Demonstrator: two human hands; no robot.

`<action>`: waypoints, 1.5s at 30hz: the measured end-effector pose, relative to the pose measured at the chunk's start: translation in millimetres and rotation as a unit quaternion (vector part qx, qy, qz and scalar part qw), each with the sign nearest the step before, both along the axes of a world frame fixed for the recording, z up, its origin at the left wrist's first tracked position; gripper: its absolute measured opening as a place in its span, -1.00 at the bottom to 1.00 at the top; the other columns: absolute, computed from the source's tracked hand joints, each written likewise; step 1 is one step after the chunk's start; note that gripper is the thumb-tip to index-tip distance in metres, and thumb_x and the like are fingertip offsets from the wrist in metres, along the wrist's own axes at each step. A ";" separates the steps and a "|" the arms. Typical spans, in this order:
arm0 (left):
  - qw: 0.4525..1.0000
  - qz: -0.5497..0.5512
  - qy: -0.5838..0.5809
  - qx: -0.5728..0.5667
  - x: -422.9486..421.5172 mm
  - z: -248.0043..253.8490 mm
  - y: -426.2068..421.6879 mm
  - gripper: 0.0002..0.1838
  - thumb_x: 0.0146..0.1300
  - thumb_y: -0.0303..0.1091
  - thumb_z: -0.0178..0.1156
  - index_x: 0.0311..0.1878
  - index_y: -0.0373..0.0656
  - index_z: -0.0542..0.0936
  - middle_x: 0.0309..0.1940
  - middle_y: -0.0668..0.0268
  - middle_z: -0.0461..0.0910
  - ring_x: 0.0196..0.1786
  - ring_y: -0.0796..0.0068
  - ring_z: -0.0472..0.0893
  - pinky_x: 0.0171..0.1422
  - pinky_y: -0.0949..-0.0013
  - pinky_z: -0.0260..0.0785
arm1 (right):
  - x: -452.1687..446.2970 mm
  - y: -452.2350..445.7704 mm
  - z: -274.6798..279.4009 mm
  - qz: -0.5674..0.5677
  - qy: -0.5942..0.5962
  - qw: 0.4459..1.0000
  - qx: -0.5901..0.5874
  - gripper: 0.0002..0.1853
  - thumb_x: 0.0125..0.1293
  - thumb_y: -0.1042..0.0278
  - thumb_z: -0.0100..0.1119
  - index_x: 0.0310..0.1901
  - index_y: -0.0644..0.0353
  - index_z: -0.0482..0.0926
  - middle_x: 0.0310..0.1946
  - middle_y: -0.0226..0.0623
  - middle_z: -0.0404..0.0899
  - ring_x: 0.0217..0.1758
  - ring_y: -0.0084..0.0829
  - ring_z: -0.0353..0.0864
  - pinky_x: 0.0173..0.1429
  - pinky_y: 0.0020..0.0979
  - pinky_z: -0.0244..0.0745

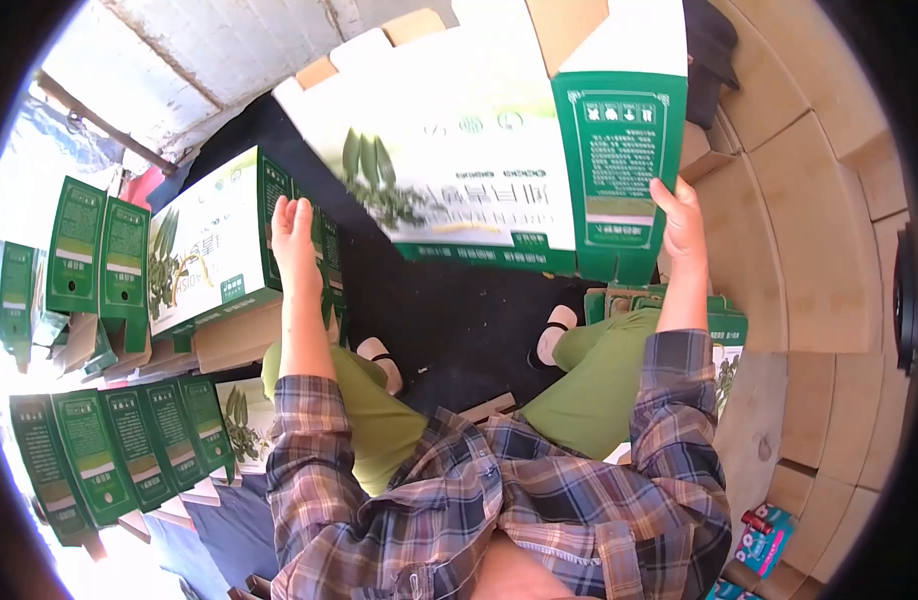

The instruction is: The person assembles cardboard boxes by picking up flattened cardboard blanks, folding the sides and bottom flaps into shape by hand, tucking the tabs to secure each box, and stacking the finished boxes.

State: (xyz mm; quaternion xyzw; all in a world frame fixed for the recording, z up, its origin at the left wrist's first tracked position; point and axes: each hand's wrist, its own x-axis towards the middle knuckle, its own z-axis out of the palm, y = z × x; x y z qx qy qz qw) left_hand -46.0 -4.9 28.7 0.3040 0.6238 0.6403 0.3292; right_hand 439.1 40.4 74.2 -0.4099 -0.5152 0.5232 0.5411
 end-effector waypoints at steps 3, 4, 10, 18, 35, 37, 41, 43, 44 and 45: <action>0.998 0.049 -0.041 -0.003 -9.3 9.3 2.0 -0.31 0.29 -0.16 0.22 0.37 -0.26 0.19 0.20 0.21 0.38 0.17 0.48 0.40 0.24 0.45 0.21 | 16.8 -4.8 -4.1 0.028 -0.008 1.000 -0.007 -0.68 0.29 0.37 0.18 0.06 0.25 0.56 -0.03 -0.42 0.60 0.03 -0.56 0.49 0.22 -0.45 0.25; 0.995 0.012 -0.092 0.034 -12.5 8.4 2.0 -0.40 0.29 -0.17 0.22 0.29 -0.25 0.28 0.13 0.24 0.44 0.11 0.50 0.43 0.18 0.45 0.25 | 20.4 -5.2 -6.8 0.049 0.007 0.999 -0.015 -0.67 0.27 0.36 0.20 0.06 0.23 0.58 -0.03 -0.44 0.60 0.05 -0.56 0.49 0.24 -0.44 0.22; 0.980 -0.030 -0.156 0.119 -6.2 20.2 -6.8 -0.76 0.18 -0.35 0.32 -0.11 -0.19 0.59 -0.22 0.38 0.61 -0.14 0.55 0.54 0.05 0.44 0.35 | 12.7 16.2 -16.4 -0.054 0.026 0.998 -0.008 -0.73 0.28 0.40 0.20 -0.01 0.28 0.56 -0.13 -0.39 0.61 -0.06 -0.59 0.52 0.11 -0.52 0.33; 0.982 -0.089 -0.151 0.075 29.7 -3.4 -21.1 -0.75 0.16 -0.42 0.32 -0.08 -0.22 0.61 -0.20 0.39 0.63 -0.14 0.60 0.54 0.03 0.48 0.33 | -22.3 28.2 -38.6 -0.194 -0.094 0.976 0.021 -0.51 0.18 0.30 0.34 0.09 0.30 0.41 -0.09 -0.32 0.55 -0.05 -0.52 0.51 0.07 -0.45 0.41; 0.981 -0.109 -0.127 0.096 50.3 2.3 -32.0 -0.78 0.17 -0.43 0.31 -0.10 -0.19 0.63 -0.23 0.42 0.63 -0.16 0.65 0.51 0.06 0.50 0.28 | -28.8 40.1 -64.1 -0.213 -0.168 0.958 -0.092 0.03 -0.15 0.46 0.18 0.43 0.29 -0.11 0.35 0.14 0.05 0.40 -0.08 0.15 0.36 -0.29 0.17; 0.982 -0.110 -0.128 0.088 53.4 -3.5 -33.5 -0.79 0.17 -0.43 0.31 -0.11 -0.19 0.63 -0.24 0.42 0.63 -0.17 0.65 0.51 0.05 0.51 0.28 | -29.8 38.0 -62.3 -0.208 -0.133 0.965 -0.087 -0.01 -0.13 0.55 0.10 0.43 0.28 -0.10 0.36 0.11 0.05 0.40 -0.10 0.15 0.35 -0.30 0.18; 0.983 -0.113 -0.133 0.057 56.3 -19.1 -36.8 -0.80 0.16 -0.43 0.33 -0.14 -0.20 0.64 -0.27 0.43 0.62 -0.19 0.66 0.50 0.03 0.52 0.28 | -39.7 30.2 -48.1 -0.145 -0.063 0.979 -0.126 -0.17 -0.04 0.75 -0.17 0.40 0.30 0.03 0.36 -0.03 0.15 0.37 -0.23 0.25 0.32 -0.40 0.23; 0.985 -0.101 -0.132 0.047 56.9 -29.3 -38.7 -0.82 0.16 -0.44 0.32 -0.16 -0.20 0.63 -0.30 0.44 0.60 -0.21 0.66 0.49 0.01 0.54 0.28 | -41.8 28.4 -50.4 -0.046 0.011 0.992 -0.117 -0.27 0.07 0.72 -0.21 0.38 0.26 0.12 0.35 -0.07 0.23 0.33 -0.30 0.30 0.31 -0.34 0.29; 0.988 -0.088 -0.129 0.021 55.9 -33.4 -39.4 -0.84 0.16 -0.44 0.32 -0.18 -0.21 0.63 -0.31 0.44 0.60 -0.22 0.67 0.49 0.01 0.55 0.27 | -45.3 28.2 -52.2 -0.049 0.011 0.992 -0.115 -0.29 0.08 0.73 -0.24 0.37 0.25 0.16 0.33 -0.10 0.26 0.33 -0.34 0.31 0.33 -0.36 0.26; 0.989 -0.074 -0.124 -0.006 55.9 -34.3 -41.1 -0.85 0.17 -0.44 0.31 -0.19 -0.21 0.62 -0.31 0.45 0.59 -0.22 0.67 0.48 0.00 0.56 0.27 | -46.4 27.0 -54.4 -0.046 0.012 0.992 -0.119 -0.29 0.08 0.73 -0.24 0.37 0.25 0.16 0.33 -0.10 0.26 0.33 -0.34 0.31 0.33 -0.36 0.26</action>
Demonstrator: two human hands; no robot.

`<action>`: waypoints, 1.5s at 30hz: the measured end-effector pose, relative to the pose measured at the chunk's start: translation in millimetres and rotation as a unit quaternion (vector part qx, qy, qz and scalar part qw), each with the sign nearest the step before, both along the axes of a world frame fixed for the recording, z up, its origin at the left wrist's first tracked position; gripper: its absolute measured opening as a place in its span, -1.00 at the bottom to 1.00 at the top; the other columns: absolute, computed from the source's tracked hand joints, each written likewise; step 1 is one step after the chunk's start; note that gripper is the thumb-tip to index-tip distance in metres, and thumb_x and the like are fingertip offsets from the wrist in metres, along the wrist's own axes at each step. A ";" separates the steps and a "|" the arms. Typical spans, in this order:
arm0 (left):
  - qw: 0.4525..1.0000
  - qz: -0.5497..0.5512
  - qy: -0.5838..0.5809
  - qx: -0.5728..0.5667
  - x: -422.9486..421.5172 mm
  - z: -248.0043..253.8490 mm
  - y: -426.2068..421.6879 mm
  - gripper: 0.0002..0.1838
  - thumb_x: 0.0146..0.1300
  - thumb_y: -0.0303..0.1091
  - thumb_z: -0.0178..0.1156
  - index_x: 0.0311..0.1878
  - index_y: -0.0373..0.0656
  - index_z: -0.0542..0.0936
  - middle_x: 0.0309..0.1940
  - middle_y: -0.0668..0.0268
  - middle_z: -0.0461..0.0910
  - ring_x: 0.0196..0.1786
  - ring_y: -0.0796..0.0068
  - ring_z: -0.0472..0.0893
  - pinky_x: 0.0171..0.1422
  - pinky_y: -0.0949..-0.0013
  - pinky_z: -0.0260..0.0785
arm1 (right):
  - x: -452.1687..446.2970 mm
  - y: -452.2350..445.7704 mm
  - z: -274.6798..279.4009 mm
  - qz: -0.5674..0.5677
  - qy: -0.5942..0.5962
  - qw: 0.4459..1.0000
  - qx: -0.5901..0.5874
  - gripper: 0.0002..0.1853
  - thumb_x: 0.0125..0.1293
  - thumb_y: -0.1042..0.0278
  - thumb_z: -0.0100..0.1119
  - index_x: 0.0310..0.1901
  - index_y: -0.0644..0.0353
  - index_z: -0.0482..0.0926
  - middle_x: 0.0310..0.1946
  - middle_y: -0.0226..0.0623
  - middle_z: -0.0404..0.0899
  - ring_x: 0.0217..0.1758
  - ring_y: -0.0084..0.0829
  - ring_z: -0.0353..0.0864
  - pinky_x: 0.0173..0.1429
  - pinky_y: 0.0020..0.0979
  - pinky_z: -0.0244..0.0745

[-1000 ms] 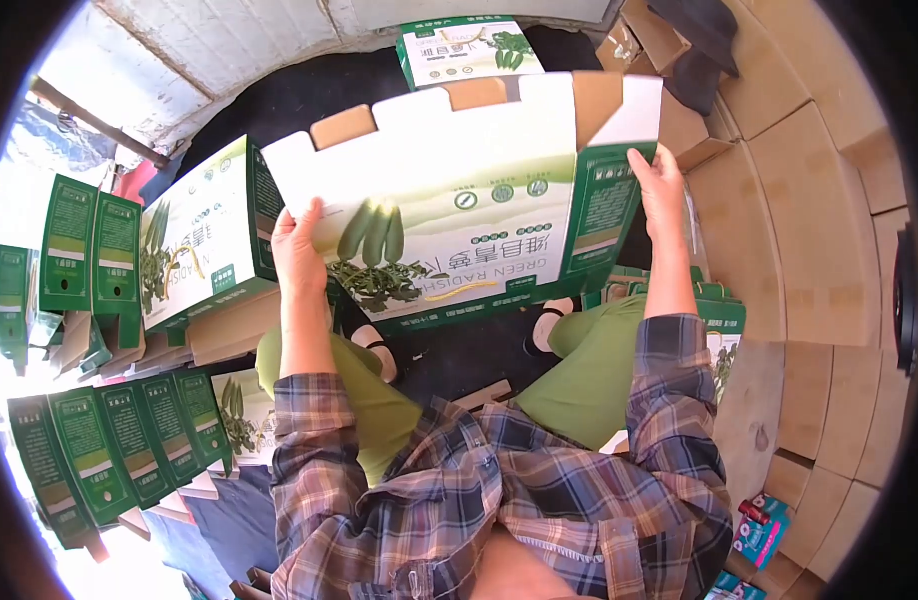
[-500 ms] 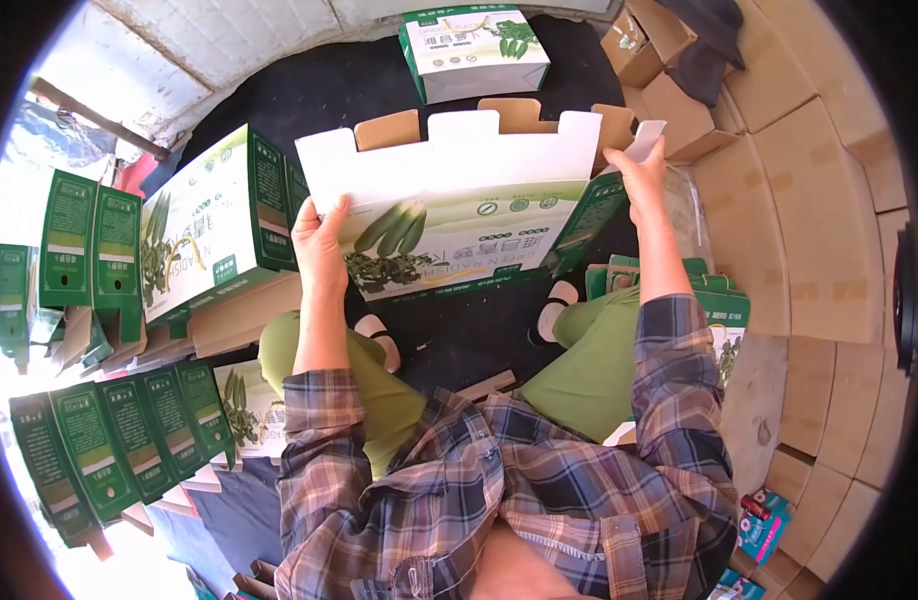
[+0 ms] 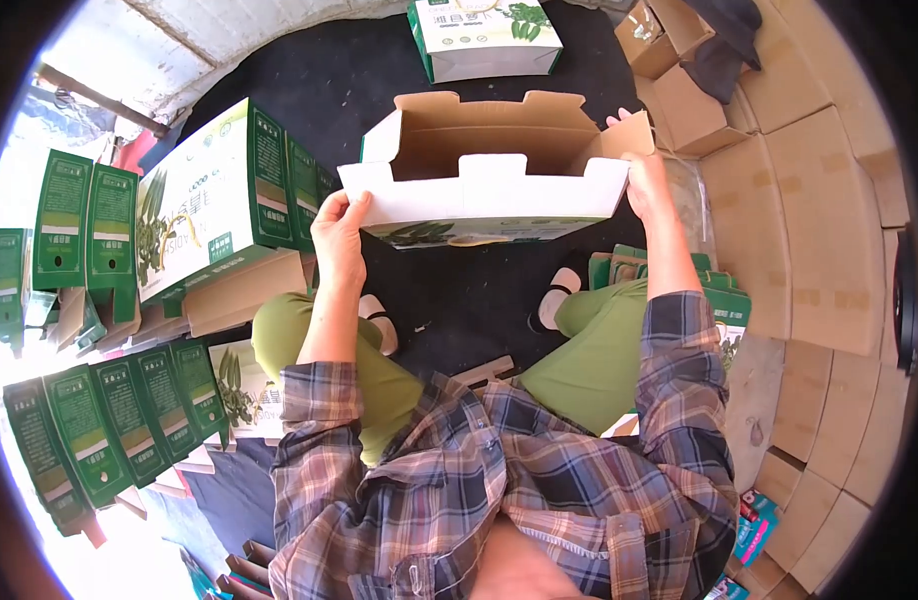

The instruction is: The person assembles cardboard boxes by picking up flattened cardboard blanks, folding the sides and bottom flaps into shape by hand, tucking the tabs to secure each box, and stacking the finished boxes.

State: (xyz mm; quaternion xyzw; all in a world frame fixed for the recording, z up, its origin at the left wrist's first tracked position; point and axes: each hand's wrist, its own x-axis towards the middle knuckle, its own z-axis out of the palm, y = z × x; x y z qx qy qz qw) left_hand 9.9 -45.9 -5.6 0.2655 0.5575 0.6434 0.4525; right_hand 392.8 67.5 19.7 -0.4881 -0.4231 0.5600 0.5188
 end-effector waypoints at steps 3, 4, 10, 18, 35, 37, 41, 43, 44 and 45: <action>0.999 -0.007 0.036 -0.018 0.3 1.3 -1.2 -0.85 0.18 -0.45 0.29 -0.18 -0.22 0.60 -0.32 0.44 0.58 -0.23 0.67 0.48 -0.03 0.56 0.28 | -1.0 2.4 -3.5 0.009 -0.011 1.000 -0.015 -0.28 0.08 0.74 -0.23 0.37 0.22 0.16 0.34 -0.10 0.25 0.34 -0.33 0.31 0.35 -0.36 0.24; 0.998 -0.010 0.058 -0.028 1.0 2.3 -0.7 -0.84 0.18 -0.46 0.29 -0.17 -0.22 0.59 -0.31 0.43 0.58 -0.23 0.67 0.48 -0.03 0.56 0.29 | -0.4 4.1 -6.7 0.010 -0.019 1.000 -0.022 -0.28 0.08 0.74 -0.23 0.38 0.20 0.17 0.33 -0.10 0.26 0.34 -0.33 0.31 0.36 -0.35 0.23; 0.986 -0.028 0.165 0.021 13.1 21.3 2.7 -0.63 0.15 -0.50 0.27 0.06 -0.17 0.51 -0.13 0.29 0.56 -0.10 0.48 0.53 0.11 0.41 0.34 | 4.6 3.1 -7.4 0.022 -0.030 0.998 -0.047 -0.27 0.12 0.72 -0.18 0.40 0.10 0.16 0.30 -0.12 0.31 0.34 -0.32 0.31 0.36 -0.33 0.22; 0.667 -0.148 0.702 0.201 33.3 59.4 1.2 -0.39 0.00 -0.45 0.32 0.21 -0.08 0.45 0.05 0.21 0.48 0.19 0.21 0.43 0.42 0.04 0.10 | 6.5 -0.8 -5.5 0.040 -0.065 0.996 -0.035 -0.28 0.15 0.69 -0.15 0.41 0.07 0.14 0.30 -0.15 0.32 0.35 -0.35 0.30 0.37 -0.33 0.20; 0.555 -0.094 0.818 -0.120 32.6 25.8 8.8 -0.22 -0.03 -0.28 0.37 0.33 0.08 0.31 0.16 0.30 0.46 0.38 0.10 0.23 0.43 -0.37 -0.42 | -0.6 -4.6 -2.0 0.074 -0.151 0.985 0.026 -0.27 0.10 0.69 -0.12 0.39 0.10 0.19 0.22 -0.23 0.38 0.24 -0.43 0.39 0.33 -0.42 0.22; 0.561 -0.100 0.814 -0.115 33.0 20.2 11.8 -0.22 -0.02 -0.32 0.36 0.34 0.09 0.30 0.18 0.30 0.44 0.39 0.09 0.22 0.43 -0.36 -0.42 | -5.6 -10.5 6.1 0.081 -0.171 0.982 0.022 -0.27 0.11 0.67 -0.08 0.40 0.09 0.18 0.23 -0.23 0.38 0.23 -0.45 0.40 0.33 -0.42 0.22; 0.546 -0.103 0.830 -0.050 32.3 18.2 17.5 -0.16 -0.01 -0.45 0.30 0.39 0.19 0.23 0.31 0.31 0.32 0.45 0.09 0.12 0.44 -0.34 -0.44 | -7.9 -11.9 0.1 0.105 -0.201 0.973 0.041 -0.25 0.15 0.61 0.09 0.41 0.02 0.17 0.25 -0.24 0.38 0.22 -0.44 0.41 0.33 -0.42 0.21; 0.540 -0.115 0.833 -0.035 33.3 17.8 19.4 -0.13 -0.01 -0.49 0.29 0.41 0.22 0.20 0.35 0.32 0.27 0.47 0.10 0.08 0.44 -0.35 -0.44 | -13.1 -16.8 8.4 0.133 -0.184 0.973 0.026 -0.25 0.17 0.54 0.14 0.42 0.04 0.14 0.27 -0.27 0.34 0.26 -0.45 0.36 0.36 -0.42 0.17; 0.553 -0.119 0.824 -0.033 33.4 17.1 20.4 -0.12 -0.02 -0.51 0.27 0.41 0.22 0.19 0.37 0.34 0.24 0.48 0.10 0.06 0.44 -0.36 -0.44 | -14.5 -18.5 11.4 0.162 -0.166 0.973 0.011 -0.24 0.20 0.48 0.19 0.43 0.05 0.12 0.30 -0.31 0.31 0.30 -0.46 0.32 0.39 -0.41 0.12; 0.565 -0.124 0.815 -0.031 34.2 17.8 20.8 -0.11 -0.02 -0.53 0.26 0.42 0.22 0.17 0.39 0.36 0.21 0.49 0.10 0.03 0.44 -0.36 -0.44 | -13.5 -17.1 8.5 0.169 -0.210 0.962 0.037 -0.31 0.21 0.40 0.22 0.38 0.02 0.23 0.35 -0.25 0.24 0.36 -0.40 0.27 0.40 -0.38 0.12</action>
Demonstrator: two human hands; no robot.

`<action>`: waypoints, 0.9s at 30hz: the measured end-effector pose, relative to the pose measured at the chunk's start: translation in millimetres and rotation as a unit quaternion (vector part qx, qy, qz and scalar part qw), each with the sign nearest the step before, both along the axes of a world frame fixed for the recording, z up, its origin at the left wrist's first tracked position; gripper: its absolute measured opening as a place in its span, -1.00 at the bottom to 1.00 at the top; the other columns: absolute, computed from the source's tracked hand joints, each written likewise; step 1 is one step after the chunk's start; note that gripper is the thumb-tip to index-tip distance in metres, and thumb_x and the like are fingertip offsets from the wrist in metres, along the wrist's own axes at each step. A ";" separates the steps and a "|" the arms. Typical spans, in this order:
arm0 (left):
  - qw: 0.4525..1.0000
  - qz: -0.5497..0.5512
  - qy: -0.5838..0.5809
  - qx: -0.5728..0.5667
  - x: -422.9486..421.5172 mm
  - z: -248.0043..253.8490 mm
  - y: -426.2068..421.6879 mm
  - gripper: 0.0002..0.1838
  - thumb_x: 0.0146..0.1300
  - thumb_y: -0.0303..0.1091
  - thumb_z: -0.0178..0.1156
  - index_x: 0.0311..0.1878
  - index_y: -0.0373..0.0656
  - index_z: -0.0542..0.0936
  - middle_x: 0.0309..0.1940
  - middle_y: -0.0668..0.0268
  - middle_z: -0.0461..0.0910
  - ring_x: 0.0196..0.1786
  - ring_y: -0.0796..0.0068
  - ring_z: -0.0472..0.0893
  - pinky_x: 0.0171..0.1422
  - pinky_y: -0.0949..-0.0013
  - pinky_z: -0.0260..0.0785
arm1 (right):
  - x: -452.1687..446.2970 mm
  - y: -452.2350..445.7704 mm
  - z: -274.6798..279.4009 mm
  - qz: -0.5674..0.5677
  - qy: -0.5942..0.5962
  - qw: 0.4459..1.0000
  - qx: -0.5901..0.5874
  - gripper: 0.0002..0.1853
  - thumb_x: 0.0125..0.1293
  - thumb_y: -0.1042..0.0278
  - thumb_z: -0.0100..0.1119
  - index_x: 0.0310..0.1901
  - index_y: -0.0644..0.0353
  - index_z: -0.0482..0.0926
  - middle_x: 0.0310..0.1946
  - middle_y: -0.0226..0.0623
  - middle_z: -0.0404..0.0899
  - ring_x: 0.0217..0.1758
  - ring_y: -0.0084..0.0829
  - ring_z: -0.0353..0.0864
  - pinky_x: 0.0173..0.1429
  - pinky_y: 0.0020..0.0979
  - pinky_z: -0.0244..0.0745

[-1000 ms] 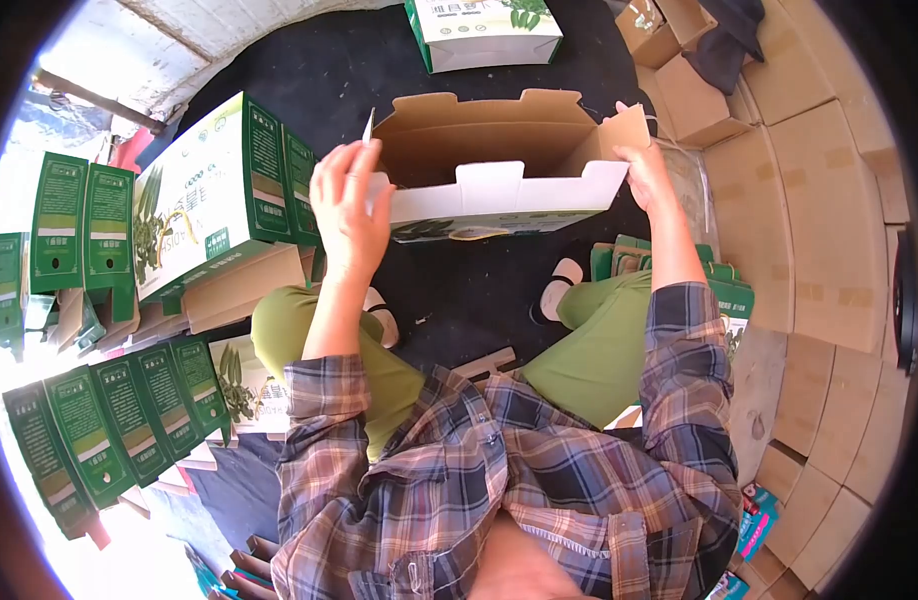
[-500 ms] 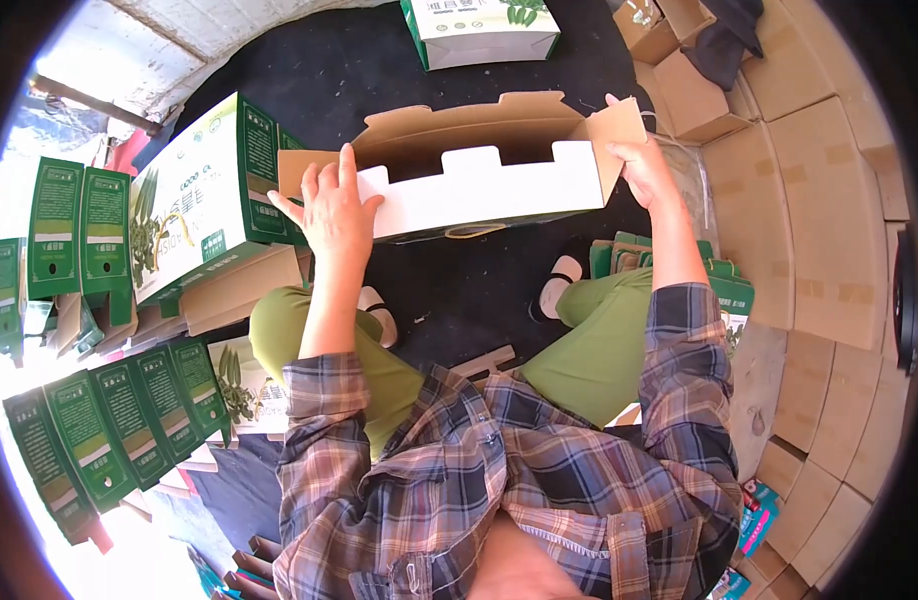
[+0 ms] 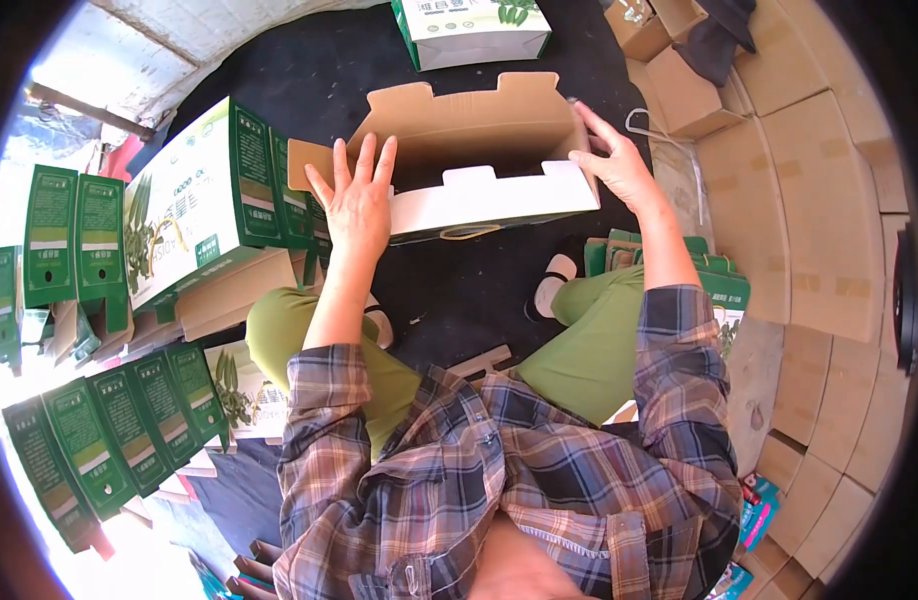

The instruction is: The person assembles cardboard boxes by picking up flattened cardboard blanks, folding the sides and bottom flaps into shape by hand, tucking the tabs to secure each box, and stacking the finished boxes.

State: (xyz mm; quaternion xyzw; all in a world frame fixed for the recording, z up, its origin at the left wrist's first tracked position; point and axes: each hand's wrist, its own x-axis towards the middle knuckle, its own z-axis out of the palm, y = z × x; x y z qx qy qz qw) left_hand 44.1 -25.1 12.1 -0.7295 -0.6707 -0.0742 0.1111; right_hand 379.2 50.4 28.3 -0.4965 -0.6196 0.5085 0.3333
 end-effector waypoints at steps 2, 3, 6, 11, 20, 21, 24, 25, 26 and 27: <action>1.000 0.000 -0.003 0.000 1.5 1.4 0.1 -0.19 0.06 -0.55 0.16 0.41 0.22 0.20 0.38 0.36 0.23 0.48 0.09 0.05 0.43 -0.36 -0.44 | 2.1 0.7 -4.9 0.015 -0.103 0.994 0.041 -0.37 0.21 0.38 0.22 0.34 0.00 0.30 0.38 -0.21 0.20 0.39 -0.37 0.23 0.40 -0.36 0.11; 1.000 0.001 -0.005 0.001 2.1 2.4 0.0 -0.27 0.15 -0.56 0.05 0.40 0.22 0.22 0.36 0.36 0.25 0.47 0.07 0.07 0.43 -0.37 -0.43 | 2.3 1.6 -7.5 0.031 -0.204 0.975 0.082 -0.42 0.21 0.35 0.23 0.30 -0.01 0.37 0.40 -0.16 0.16 0.42 -0.34 0.19 0.41 -0.34 0.10; 1.000 0.004 0.013 -0.003 1.7 1.3 0.7 -0.27 0.14 -0.57 0.05 0.40 0.21 0.22 0.37 0.36 0.23 0.47 0.06 0.07 0.43 -0.36 -0.42 | 1.2 10.3 -25.9 0.002 -0.236 0.965 0.112 -0.51 0.17 0.35 0.22 0.19 -0.11 0.50 0.42 -0.15 0.09 0.41 -0.18 0.20 0.41 -0.28 0.15; 1.000 0.017 0.019 -0.001 1.0 2.6 -0.2 -0.27 0.13 -0.55 0.08 0.39 0.21 0.23 0.37 0.33 0.22 0.48 0.07 0.04 0.43 -0.36 -0.41 | -10.3 9.1 -21.1 -0.022 -0.309 0.936 0.165 -0.37 0.08 0.48 0.22 0.24 -0.22 0.42 0.41 -0.21 0.11 0.27 -0.06 0.35 0.36 -0.21 0.27; 0.952 -0.010 -0.214 0.219 2.9 31.8 -13.6 -0.17 -0.03 -0.46 0.40 0.36 -0.06 0.26 0.34 0.16 0.20 0.41 0.19 0.15 0.43 0.00 0.03 | -19.7 9.0 -15.7 -0.003 -0.378 0.912 0.161 -0.19 0.07 0.59 0.18 0.36 -0.28 0.22 0.41 -0.26 0.09 0.27 -0.06 0.32 0.34 -0.21 0.30; 0.952 -0.010 -0.213 0.219 2.3 30.9 -13.3 -0.17 -0.03 -0.46 0.40 0.36 -0.06 0.26 0.34 0.16 0.20 0.41 0.19 0.15 0.43 0.00 0.03 | -19.6 9.6 -16.4 -0.003 -0.377 0.912 0.162 -0.19 0.07 0.59 0.18 0.36 -0.28 0.21 0.41 -0.26 0.09 0.27 -0.06 0.32 0.34 -0.21 0.30; 0.915 -0.030 -0.386 0.112 -1.6 21.4 -10.5 -0.17 0.03 -0.50 0.34 0.39 -0.10 0.19 0.16 0.16 0.43 0.14 0.27 0.49 0.24 0.24 0.31 | -19.1 9.8 -18.3 -0.006 -0.373 0.912 0.168 -0.17 0.07 0.60 0.19 0.37 -0.29 0.19 0.41 -0.26 0.09 0.26 -0.06 0.33 0.34 -0.20 0.31; 0.911 -0.028 -0.401 0.090 -0.5 16.7 -10.2 -0.18 0.05 -0.49 0.34 0.40 -0.10 0.18 0.16 0.16 0.43 0.10 0.26 0.51 0.21 0.24 0.34 | -19.3 10.0 -18.6 -0.007 -0.371 0.912 0.173 -0.17 0.07 0.60 0.20 0.37 -0.29 0.18 0.41 -0.26 0.09 0.26 -0.06 0.33 0.34 -0.19 0.31; 0.901 -0.024 -0.428 0.073 0.3 12.0 -10.4 -0.18 0.05 -0.49 0.34 0.39 -0.10 0.18 0.16 0.16 0.43 0.09 0.26 0.52 0.20 0.24 0.34 | -19.6 10.3 -19.1 -0.006 -0.371 0.912 0.173 -0.17 0.07 0.60 0.20 0.37 -0.29 0.18 0.41 -0.26 0.09 0.26 -0.06 0.33 0.34 -0.19 0.31; 0.889 -0.020 -0.454 0.055 1.3 10.4 -10.5 -0.18 0.05 -0.48 0.34 0.39 -0.10 0.19 0.16 0.15 0.44 0.08 0.27 0.53 0.20 0.24 0.35 | -20.2 10.6 -19.2 -0.010 -0.370 0.913 0.172 -0.16 0.07 0.59 0.21 0.38 -0.29 0.18 0.40 -0.26 0.11 0.26 -0.06 0.34 0.33 -0.19 0.32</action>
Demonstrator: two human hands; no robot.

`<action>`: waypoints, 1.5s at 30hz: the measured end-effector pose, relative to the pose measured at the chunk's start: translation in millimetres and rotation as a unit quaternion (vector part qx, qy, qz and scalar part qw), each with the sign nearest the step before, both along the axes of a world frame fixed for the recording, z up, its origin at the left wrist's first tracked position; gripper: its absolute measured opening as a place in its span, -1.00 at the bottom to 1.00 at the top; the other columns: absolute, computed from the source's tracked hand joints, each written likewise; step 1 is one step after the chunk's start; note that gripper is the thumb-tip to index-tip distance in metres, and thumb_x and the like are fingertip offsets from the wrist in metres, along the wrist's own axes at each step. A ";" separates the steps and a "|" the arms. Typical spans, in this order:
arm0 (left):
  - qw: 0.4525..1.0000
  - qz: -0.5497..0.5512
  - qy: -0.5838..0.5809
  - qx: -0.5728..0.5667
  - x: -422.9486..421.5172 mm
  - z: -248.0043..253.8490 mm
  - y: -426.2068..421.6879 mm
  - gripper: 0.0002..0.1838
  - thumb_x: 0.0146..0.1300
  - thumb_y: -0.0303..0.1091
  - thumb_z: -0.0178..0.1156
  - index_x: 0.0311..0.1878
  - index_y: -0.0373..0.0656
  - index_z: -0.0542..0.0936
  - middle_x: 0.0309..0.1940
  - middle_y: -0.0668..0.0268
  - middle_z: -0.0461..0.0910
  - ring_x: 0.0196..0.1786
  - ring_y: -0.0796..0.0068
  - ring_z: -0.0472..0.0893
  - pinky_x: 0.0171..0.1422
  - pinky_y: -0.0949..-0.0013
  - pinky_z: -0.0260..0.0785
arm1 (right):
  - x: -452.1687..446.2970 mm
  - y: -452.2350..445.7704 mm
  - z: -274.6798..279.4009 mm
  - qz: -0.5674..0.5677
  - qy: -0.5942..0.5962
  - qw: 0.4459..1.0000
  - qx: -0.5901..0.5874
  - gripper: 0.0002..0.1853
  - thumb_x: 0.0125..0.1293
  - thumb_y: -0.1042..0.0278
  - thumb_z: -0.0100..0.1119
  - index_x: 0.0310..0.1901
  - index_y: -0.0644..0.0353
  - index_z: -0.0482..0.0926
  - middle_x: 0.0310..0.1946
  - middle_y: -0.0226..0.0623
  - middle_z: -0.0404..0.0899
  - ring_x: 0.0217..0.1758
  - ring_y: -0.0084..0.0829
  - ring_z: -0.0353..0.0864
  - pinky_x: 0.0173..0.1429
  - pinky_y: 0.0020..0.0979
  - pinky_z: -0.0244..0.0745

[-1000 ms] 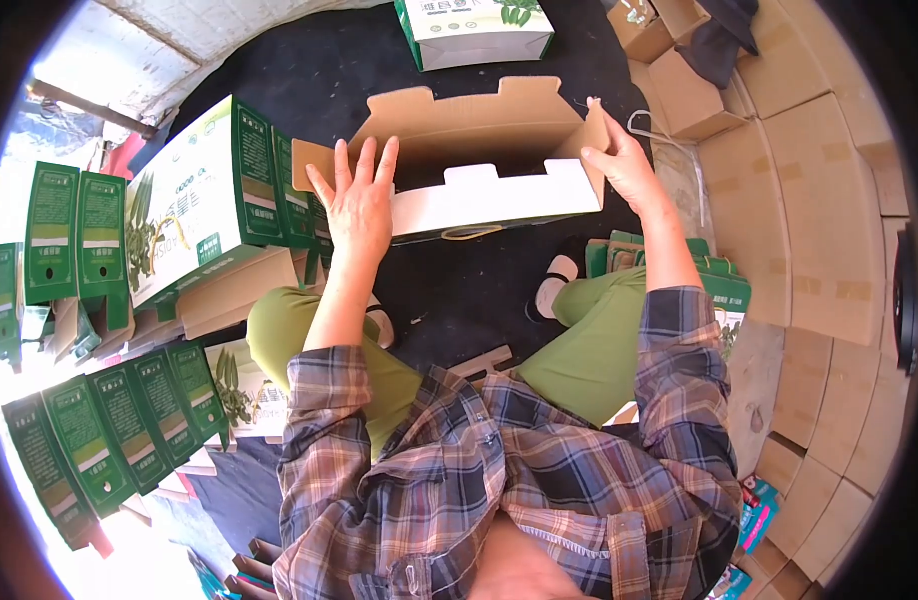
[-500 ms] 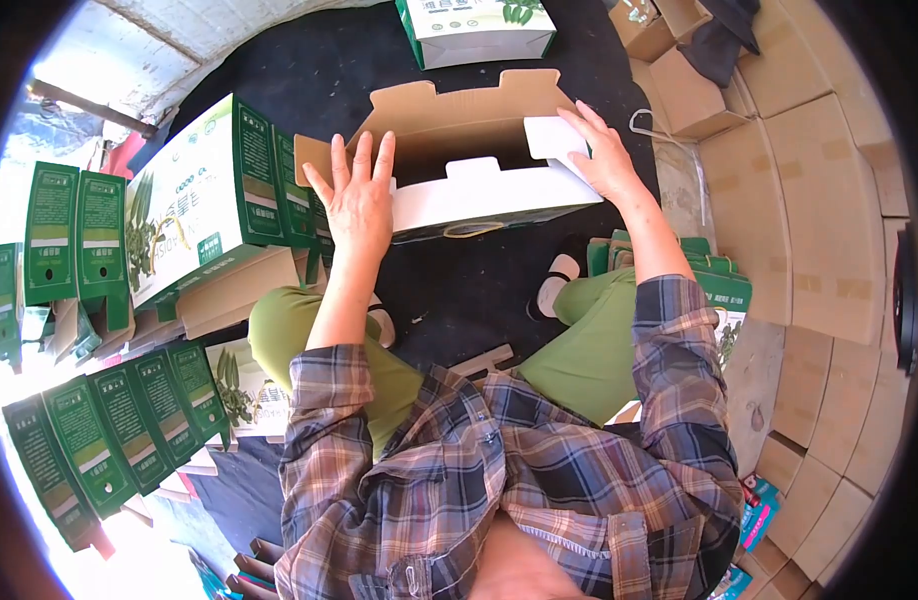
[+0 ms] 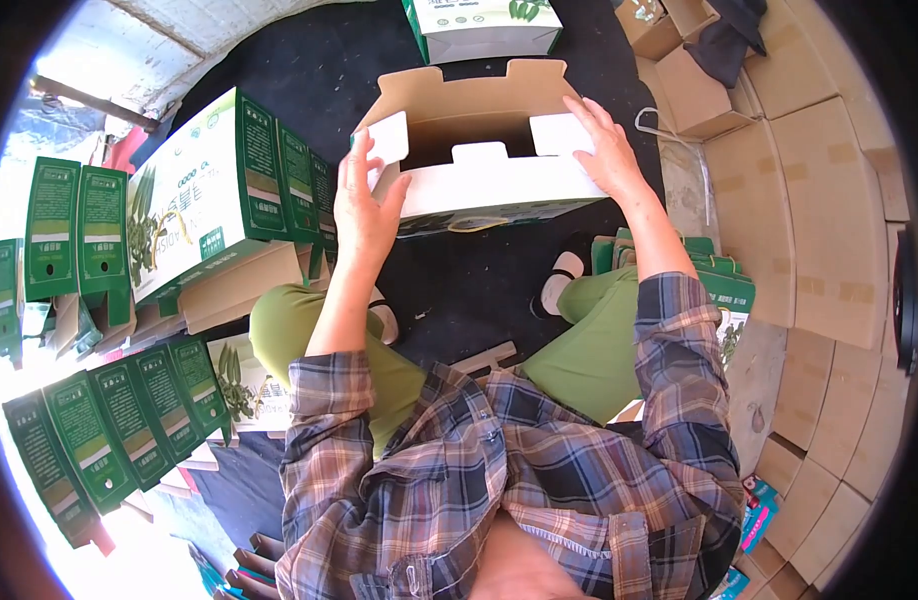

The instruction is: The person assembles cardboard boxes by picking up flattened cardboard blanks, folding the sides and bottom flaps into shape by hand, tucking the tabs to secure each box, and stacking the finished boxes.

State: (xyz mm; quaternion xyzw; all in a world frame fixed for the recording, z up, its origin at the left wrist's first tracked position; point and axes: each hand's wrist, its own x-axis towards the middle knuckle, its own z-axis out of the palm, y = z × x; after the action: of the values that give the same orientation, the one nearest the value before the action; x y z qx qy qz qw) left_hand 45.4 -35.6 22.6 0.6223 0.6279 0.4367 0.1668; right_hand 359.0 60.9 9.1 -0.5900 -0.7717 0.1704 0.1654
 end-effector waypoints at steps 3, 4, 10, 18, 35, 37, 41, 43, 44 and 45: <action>0.996 -0.014 0.077 -0.046 -7.3 -7.6 1.0 -0.41 0.10 -0.40 0.30 0.24 -0.18 0.38 0.01 0.10 0.54 0.05 0.17 0.54 0.17 0.22 0.36 | -0.2 0.7 -0.4 -0.025 0.032 0.999 -0.001 -0.15 0.07 0.59 0.23 0.38 -0.30 0.16 0.38 -0.26 0.15 0.26 -0.06 0.35 0.32 -0.19 0.33; 0.988 -0.027 0.135 -0.068 -9.5 -11.4 1.9 -0.50 0.11 -0.37 0.29 0.15 -0.22 0.47 -0.06 0.07 0.57 0.04 0.11 0.53 0.15 0.20 0.36 | -0.5 1.0 -0.4 -0.043 0.062 0.997 -0.002 -0.15 0.07 0.59 0.23 0.38 -0.31 0.16 0.36 -0.26 0.18 0.26 -0.07 0.35 0.32 -0.18 0.33; 0.993 0.047 -0.067 -0.082 -16.2 -24.6 12.0 -0.65 0.19 -0.35 0.21 0.04 -0.25 0.52 -0.17 0.14 0.63 0.02 0.18 0.55 0.14 0.22 0.36 | 5.4 2.3 -5.9 0.005 0.002 1.000 0.011 -0.30 0.06 0.61 0.21 0.26 -0.23 0.39 0.29 -0.29 0.27 0.25 -0.15 0.36 0.32 -0.25 0.33; 0.986 0.064 0.146 -0.052 -14.3 -25.8 26.9 -0.24 0.02 -0.17 0.39 0.31 -0.09 0.33 0.33 0.04 0.23 0.36 -0.02 0.19 0.37 0.07 0.15 | 4.2 5.0 -13.2 0.005 -0.026 1.000 -0.003 -0.48 0.14 0.38 0.20 0.19 -0.18 0.49 0.30 -0.31 0.27 0.23 -0.16 0.35 0.33 -0.25 0.31; 0.933 0.083 0.281 -0.208 12.9 -17.0 26.0 -0.03 -0.32 -0.23 0.56 0.29 0.14 0.32 0.28 0.25 0.17 0.32 0.00 0.20 0.12 0.05 0.43 | -28.1 -16.8 -2.6 -0.060 -0.122 0.990 0.046 -0.21 -0.17 0.04 0.54 0.15 0.03 0.41 0.13 -0.19 0.28 0.15 -0.15 0.36 0.16 -0.20 0.45; 0.934 0.092 0.281 -0.201 14.9 -19.0 25.8 -0.06 -0.30 -0.23 0.55 0.28 0.13 0.33 0.28 0.25 0.18 0.31 0.00 0.21 0.10 0.04 0.43 | -29.1 -16.8 -5.3 -0.067 -0.143 0.986 0.058 -0.21 -0.17 -0.01 0.54 0.13 0.03 0.42 0.12 -0.20 0.29 0.13 -0.16 0.37 0.14 -0.21 0.46; 0.937 0.099 0.276 -0.192 15.3 -19.1 25.5 -0.12 -0.27 -0.26 0.54 0.24 0.12 0.37 0.26 0.27 0.19 0.29 0.02 0.23 0.08 0.03 0.43 | -29.6 -17.5 -6.5 -0.071 -0.153 0.984 0.058 -0.21 -0.18 -0.02 0.54 0.13 0.04 0.42 0.11 -0.21 0.29 0.12 -0.17 0.38 0.13 -0.21 0.46; 0.938 0.099 0.274 -0.189 14.6 -18.7 24.8 -0.13 -0.26 -0.25 0.53 0.24 0.11 0.37 0.26 0.27 0.20 0.29 0.03 0.23 0.09 0.04 0.43 | -29.1 -18.7 -7.3 -0.069 -0.150 0.984 0.071 -0.22 -0.17 -0.01 0.54 0.12 0.03 0.42 0.10 -0.20 0.30 0.12 -0.16 0.38 0.13 -0.21 0.46; 0.939 0.098 0.273 -0.185 14.2 -18.6 24.2 -0.14 -0.25 -0.25 0.53 0.24 0.11 0.37 0.25 0.27 0.20 0.29 0.04 0.23 0.09 0.06 0.43 | -28.0 -19.0 -6.8 -0.070 -0.150 0.984 0.071 -0.22 -0.17 -0.01 0.54 0.12 0.03 0.42 0.10 -0.20 0.30 0.12 -0.16 0.38 0.13 -0.21 0.46; 0.939 0.097 0.273 -0.185 13.3 -18.2 23.5 -0.14 -0.25 -0.25 0.53 0.24 0.11 0.37 0.25 0.27 0.20 0.29 0.04 0.23 0.09 0.06 0.43 | -26.0 -19.1 -5.9 -0.060 -0.128 0.987 0.074 -0.28 -0.12 0.01 0.51 0.10 0.04 0.44 0.09 -0.20 0.31 0.13 -0.16 0.37 0.12 -0.20 0.46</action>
State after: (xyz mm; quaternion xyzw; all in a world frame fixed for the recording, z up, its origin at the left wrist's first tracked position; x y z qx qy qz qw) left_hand 58.8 -12.1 4.4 0.6116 0.7765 0.1401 0.0582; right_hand 333.1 41.9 3.2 -0.6384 -0.7600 0.0256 0.1187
